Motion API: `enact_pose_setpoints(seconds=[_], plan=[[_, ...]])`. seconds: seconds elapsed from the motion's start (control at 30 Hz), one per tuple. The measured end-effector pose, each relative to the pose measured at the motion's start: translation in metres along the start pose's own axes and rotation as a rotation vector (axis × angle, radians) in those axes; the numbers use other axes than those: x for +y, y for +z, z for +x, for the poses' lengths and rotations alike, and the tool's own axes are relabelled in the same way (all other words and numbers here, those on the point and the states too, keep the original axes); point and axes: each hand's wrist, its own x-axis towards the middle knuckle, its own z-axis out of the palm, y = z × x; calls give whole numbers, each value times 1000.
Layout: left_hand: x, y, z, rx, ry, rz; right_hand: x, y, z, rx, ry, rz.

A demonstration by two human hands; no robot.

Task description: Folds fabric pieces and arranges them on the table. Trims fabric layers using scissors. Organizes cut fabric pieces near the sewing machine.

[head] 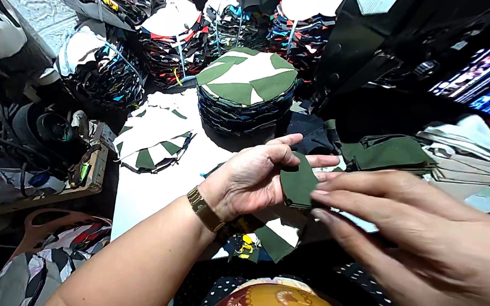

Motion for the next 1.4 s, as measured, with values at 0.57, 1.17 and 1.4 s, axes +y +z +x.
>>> enact_pose_setpoints(seconds=[0.57, 1.17, 1.4], plan=[[-2, 2, 2, 109, -1, -4, 8, 18, 9, -36, -66, -111], [4, -1, -3, 2, 61, 473, 10, 11, 12, 266, 339, 362], [-1, -1, -1, 23, -24, 390, 2, 26, 10, 50, 67, 4]])
